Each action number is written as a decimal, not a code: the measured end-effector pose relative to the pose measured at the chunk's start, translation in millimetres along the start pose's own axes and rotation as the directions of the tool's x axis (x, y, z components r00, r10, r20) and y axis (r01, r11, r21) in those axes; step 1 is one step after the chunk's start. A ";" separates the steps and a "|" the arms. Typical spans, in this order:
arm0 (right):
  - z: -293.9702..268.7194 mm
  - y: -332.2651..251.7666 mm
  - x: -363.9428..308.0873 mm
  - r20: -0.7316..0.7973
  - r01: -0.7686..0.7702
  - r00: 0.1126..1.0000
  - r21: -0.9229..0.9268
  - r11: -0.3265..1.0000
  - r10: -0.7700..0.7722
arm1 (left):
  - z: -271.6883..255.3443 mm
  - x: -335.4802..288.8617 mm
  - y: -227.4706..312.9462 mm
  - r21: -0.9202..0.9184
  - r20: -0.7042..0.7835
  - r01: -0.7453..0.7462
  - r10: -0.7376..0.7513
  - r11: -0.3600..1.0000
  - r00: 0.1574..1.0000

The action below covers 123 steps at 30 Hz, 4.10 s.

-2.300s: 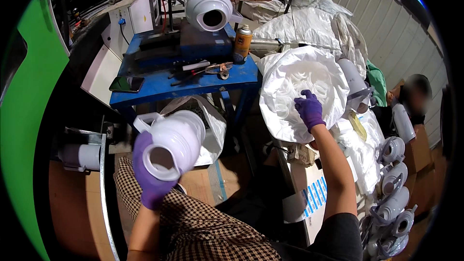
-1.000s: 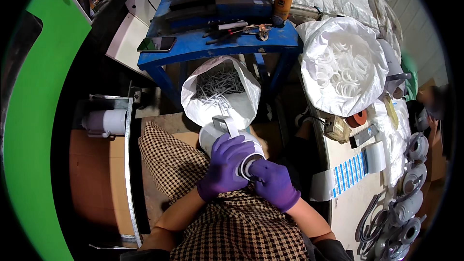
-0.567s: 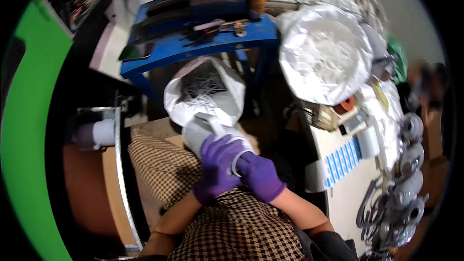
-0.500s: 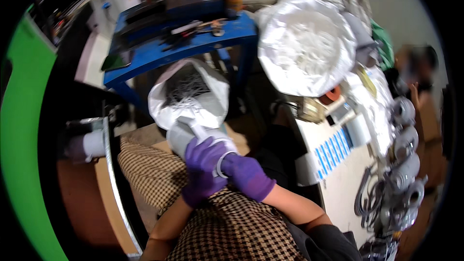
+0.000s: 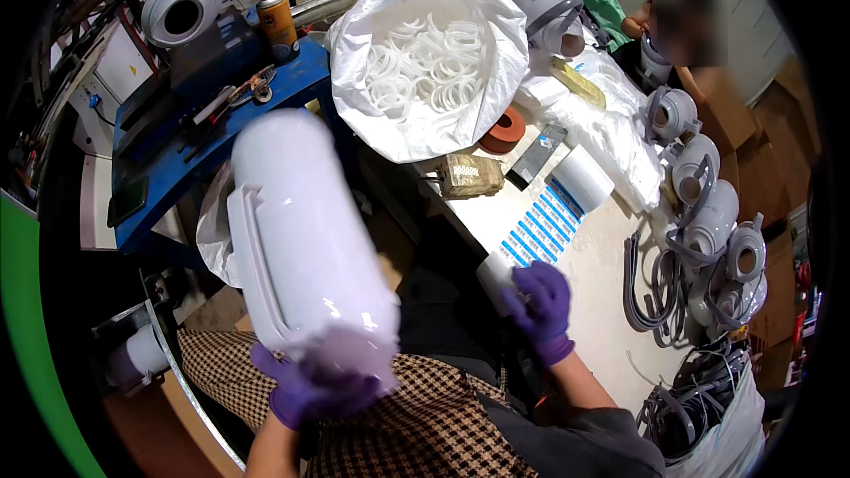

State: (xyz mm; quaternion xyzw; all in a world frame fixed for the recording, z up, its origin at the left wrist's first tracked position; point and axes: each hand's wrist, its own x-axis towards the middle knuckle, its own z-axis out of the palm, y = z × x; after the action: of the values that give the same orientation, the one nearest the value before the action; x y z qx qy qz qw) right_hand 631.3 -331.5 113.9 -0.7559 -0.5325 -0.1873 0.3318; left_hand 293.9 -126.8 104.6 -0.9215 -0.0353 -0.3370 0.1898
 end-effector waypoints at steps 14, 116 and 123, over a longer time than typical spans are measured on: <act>0.7 41.9 -35.3 0.053 -0.147 0.988 0.053 0.988 0.144 | 66.0 63.8 28.5 -0.416 -0.002 -0.091 0.099 0.905 0.995; 8.5 88.6 168.1 -0.069 0.405 0.911 -0.045 0.913 -0.407 | -57.7 63.8 -246.5 -0.746 0.359 0.647 -0.724 0.156 0.588; -173.8 188.3 1.8 0.601 0.437 0.794 -0.455 0.776 -0.095 | -11.5 6.5 -271.9 -0.503 0.488 0.841 -0.737 0.199 0.467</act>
State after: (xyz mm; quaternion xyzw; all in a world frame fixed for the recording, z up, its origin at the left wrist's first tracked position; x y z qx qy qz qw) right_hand 819.1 -492.1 181.5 -0.7530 -0.6285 -0.1616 -0.1085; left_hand 239.4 120.1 205.4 -0.7866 -0.3865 -0.3061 -0.3717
